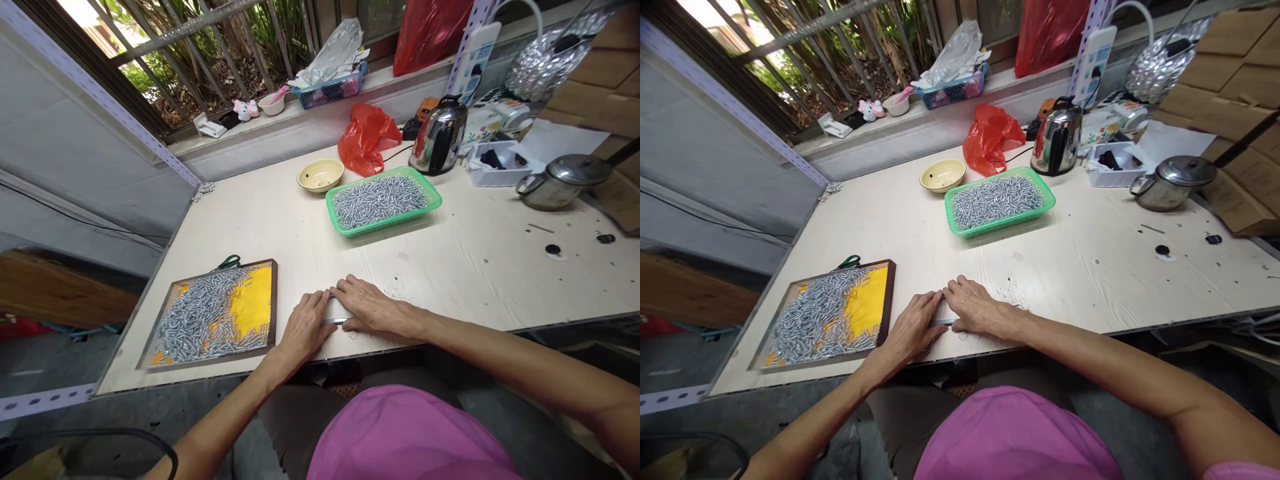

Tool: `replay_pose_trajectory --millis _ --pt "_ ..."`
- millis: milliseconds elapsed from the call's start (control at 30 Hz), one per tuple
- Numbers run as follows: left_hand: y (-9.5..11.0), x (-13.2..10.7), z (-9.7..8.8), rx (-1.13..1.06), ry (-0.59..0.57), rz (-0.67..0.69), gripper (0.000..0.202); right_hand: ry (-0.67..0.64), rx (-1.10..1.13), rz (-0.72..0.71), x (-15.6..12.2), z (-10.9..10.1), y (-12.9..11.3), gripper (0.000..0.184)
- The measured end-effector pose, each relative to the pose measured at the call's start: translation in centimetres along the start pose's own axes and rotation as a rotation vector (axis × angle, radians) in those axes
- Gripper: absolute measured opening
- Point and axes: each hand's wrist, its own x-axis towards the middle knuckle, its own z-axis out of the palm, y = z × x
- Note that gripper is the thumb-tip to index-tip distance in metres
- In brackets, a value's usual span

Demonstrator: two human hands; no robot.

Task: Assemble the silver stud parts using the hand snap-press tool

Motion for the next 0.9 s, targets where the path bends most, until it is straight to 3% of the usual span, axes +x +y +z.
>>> replay_pose_trajectory --millis 67,167,367,567,633,767,833,900 --pt "-0.2 0.5 -0.3 0.034 -0.037 0.0 0.058 0.003 -0.02 0.023 -0.1 0.2 0.2 0.052" --pt "-0.2 1.0 -0.7 0.074 -0.072 0.0 0.056 0.021 -0.105 0.026 0.1 0.6 0.5 0.039" --pt "-0.4 2.1 -0.7 0.004 -0.063 -0.049 0.024 0.0 -0.138 -0.001 1.5 1.1 1.7 0.01" --pt "-1.2 3.0 -0.6 -0.012 -0.03 -0.082 0.019 -0.037 -0.111 0.026 2.7 0.8 2.3 0.012" --pt "-1.3 2.8 -0.4 0.012 0.003 -0.086 0.027 -0.007 -0.111 0.018 2.7 0.3 2.5 0.014" --pt "-0.3 1.0 1.4 0.039 0.178 -0.059 0.037 0.01 -0.043 -0.06 2.2 -0.8 3.9 0.048" --pt "0.9 -0.2 2.8 0.037 0.26 -0.01 0.037 0.002 0.017 -0.105 2.1 -0.9 4.6 0.044" --pt "2.4 -1.1 4.1 0.014 0.294 0.031 0.039 0.031 0.033 -0.091 2.3 -0.6 5.1 0.027"
